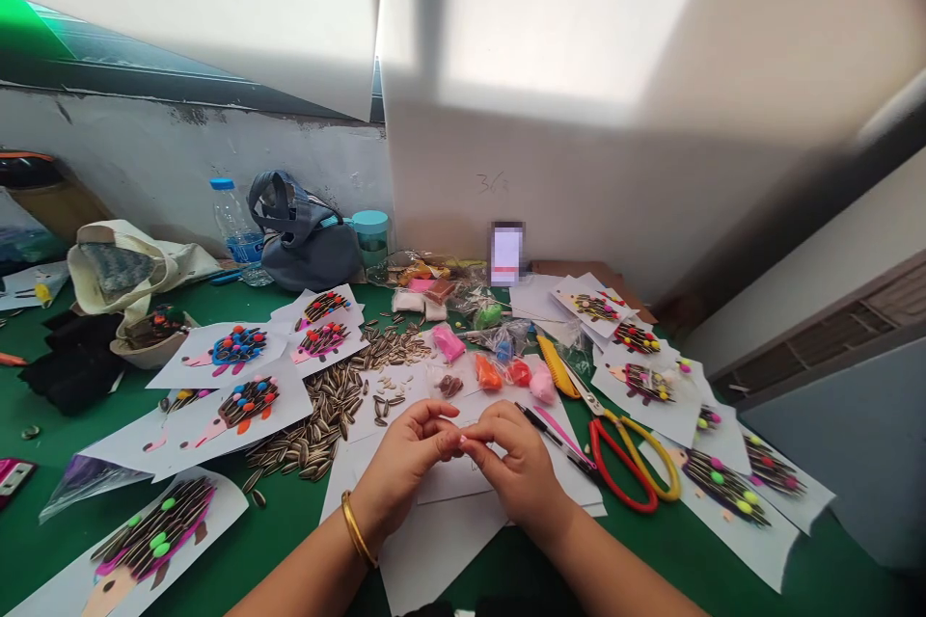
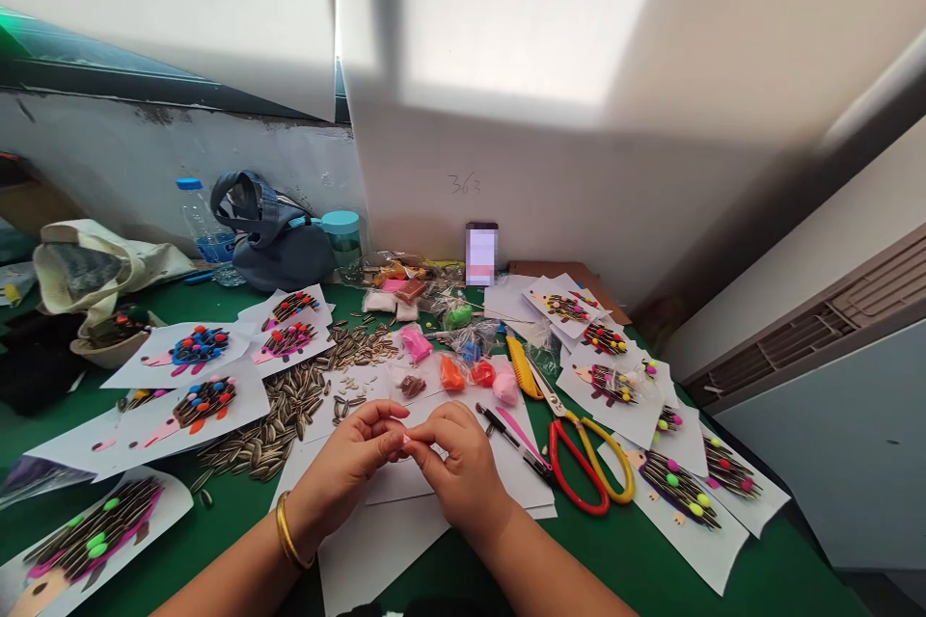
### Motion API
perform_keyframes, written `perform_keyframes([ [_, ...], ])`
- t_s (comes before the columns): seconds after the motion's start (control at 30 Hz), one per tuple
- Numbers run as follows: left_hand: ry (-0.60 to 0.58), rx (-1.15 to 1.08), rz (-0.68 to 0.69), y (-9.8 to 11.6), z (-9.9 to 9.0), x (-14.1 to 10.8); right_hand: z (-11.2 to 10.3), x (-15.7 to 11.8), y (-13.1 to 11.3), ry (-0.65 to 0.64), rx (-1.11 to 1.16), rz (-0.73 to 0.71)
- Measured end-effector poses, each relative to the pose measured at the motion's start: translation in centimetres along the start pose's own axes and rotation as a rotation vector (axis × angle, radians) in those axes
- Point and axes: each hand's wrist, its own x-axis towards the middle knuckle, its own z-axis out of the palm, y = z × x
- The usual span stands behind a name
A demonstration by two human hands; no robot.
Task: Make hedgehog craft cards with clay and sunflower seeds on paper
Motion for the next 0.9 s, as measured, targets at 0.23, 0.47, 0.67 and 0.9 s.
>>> perform_keyframes([
  [0.23, -0.077, 0.21, 0.018, 0.8, 0.4, -0.3, -0.1, 0.0, 0.1, 0.03, -0.019, 0.011],
  [0.47, -0.049, 0.219, 0.044, 0.9, 0.5, -0.3, 0.1, 0.0, 0.2, -0.018, 0.007, 0.018],
  [0.67, -0.087, 0.233, 0.035, 0.9, 0.6, -0.4, 0.0, 0.1, -0.3, 0.065, 0.025, 0.036],
  [0.9, -0.013, 0.301, 0.108, 1.1, 0.6, -0.4, -0.1, -0.1, 0.3, 0.025, 0.05, 0.02],
])
